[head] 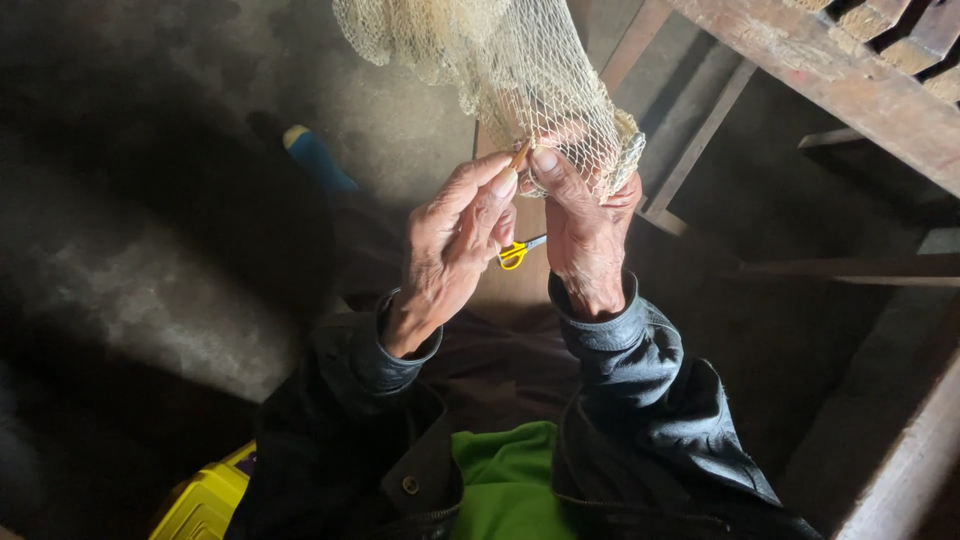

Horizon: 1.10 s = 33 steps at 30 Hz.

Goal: Repairing a fine-mesh fishing net using a yellow shuttle tool to weave and knot the material.

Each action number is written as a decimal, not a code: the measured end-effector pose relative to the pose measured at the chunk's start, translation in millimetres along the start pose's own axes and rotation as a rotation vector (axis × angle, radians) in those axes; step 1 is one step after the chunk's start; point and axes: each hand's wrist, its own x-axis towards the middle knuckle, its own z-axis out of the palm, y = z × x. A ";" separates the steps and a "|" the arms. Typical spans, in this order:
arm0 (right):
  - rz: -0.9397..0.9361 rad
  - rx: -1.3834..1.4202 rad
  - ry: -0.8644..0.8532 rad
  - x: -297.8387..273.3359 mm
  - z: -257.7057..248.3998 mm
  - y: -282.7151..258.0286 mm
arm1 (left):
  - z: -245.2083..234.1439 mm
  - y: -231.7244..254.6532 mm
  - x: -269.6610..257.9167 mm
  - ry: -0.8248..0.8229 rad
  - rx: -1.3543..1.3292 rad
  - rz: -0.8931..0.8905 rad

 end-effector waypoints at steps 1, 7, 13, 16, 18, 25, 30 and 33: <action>-0.015 -0.014 0.002 -0.5 -1.4 2.8 | -0.6 0.7 -0.4 0.003 -0.038 -0.061; -0.023 -0.004 0.015 -3.3 7.7 0.8 | -2.6 16.7 0.9 -0.019 -0.234 -0.194; 0.071 0.056 -0.023 -2.5 0.3 -0.5 | -2.8 16.0 1.0 -0.043 -0.519 -0.267; 0.135 0.111 0.015 -5.9 5.5 -5.8 | -2.2 14.8 1.0 -0.040 -0.632 -0.350; 0.159 0.130 0.024 -9.9 -6.5 7.3 | -4.4 -1.0 0.6 -0.078 -0.759 -0.371; 0.251 0.157 0.051 -18.0 -29.5 33.1 | -5.8 -33.2 2.0 -0.184 -1.095 -0.407; 0.093 0.008 -0.017 -4.6 4.4 -8.2 | -14.6 -16.7 8.8 -0.129 -0.658 -0.321; 0.085 0.000 -0.022 -4.7 -1.0 -6.6 | -17.7 -8.1 6.8 -0.060 -0.218 -0.171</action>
